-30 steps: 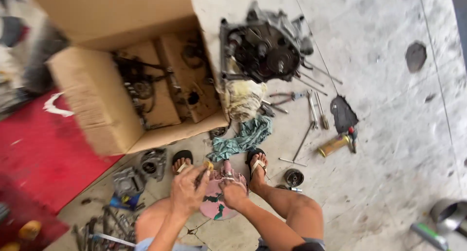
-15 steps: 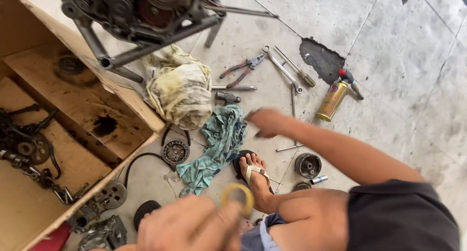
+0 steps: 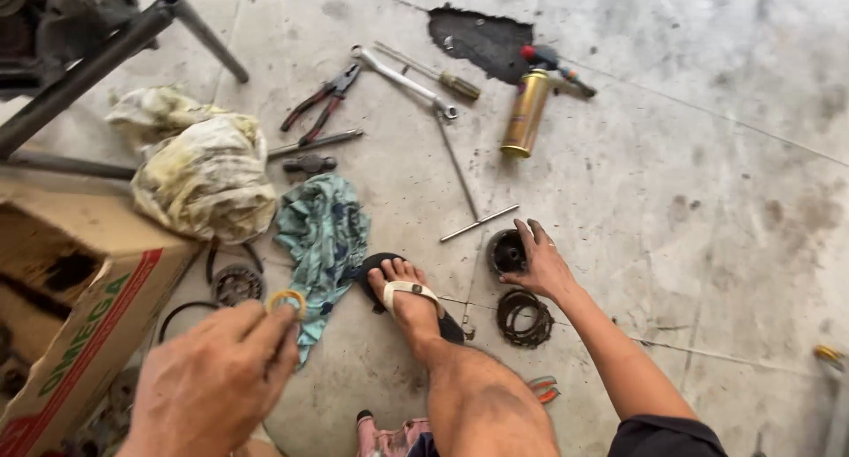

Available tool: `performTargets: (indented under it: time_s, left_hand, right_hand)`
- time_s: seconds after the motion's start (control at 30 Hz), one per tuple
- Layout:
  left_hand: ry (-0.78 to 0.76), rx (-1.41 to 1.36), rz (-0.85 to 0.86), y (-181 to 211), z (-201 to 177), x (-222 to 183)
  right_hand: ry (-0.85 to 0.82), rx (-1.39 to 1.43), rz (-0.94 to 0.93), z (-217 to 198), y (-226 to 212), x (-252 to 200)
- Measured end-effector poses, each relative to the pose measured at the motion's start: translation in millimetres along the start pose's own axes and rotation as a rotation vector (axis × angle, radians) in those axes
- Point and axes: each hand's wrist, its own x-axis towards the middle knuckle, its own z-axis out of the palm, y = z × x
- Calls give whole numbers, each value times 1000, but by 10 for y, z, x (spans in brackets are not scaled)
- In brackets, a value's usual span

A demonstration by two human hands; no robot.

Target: Sorting and inspecting motorcycle engine parts from a box during a repair process.

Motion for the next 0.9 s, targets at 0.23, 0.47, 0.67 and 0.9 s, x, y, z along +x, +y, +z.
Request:
performTargets:
  time_s: [0.23, 0.47, 0.67, 0.9]
  left_hand:
    - [225, 27, -469, -553, -581, -1059]
    - [455, -164, -1015, -634, -297, -2815]
    - [647, -309, -1208, -412, 347, -3784]
    - [764, -481, -1287, -432, 976, -4205]
  right_hand:
    - [191, -293, -245, 246, -625, 191]
    - [185, -269, -908, -390, -2657, 683]
    - [194, -701, -1455, -574, -4013, 321]
    - [137, -991, -1555, -546, -4578, 103]
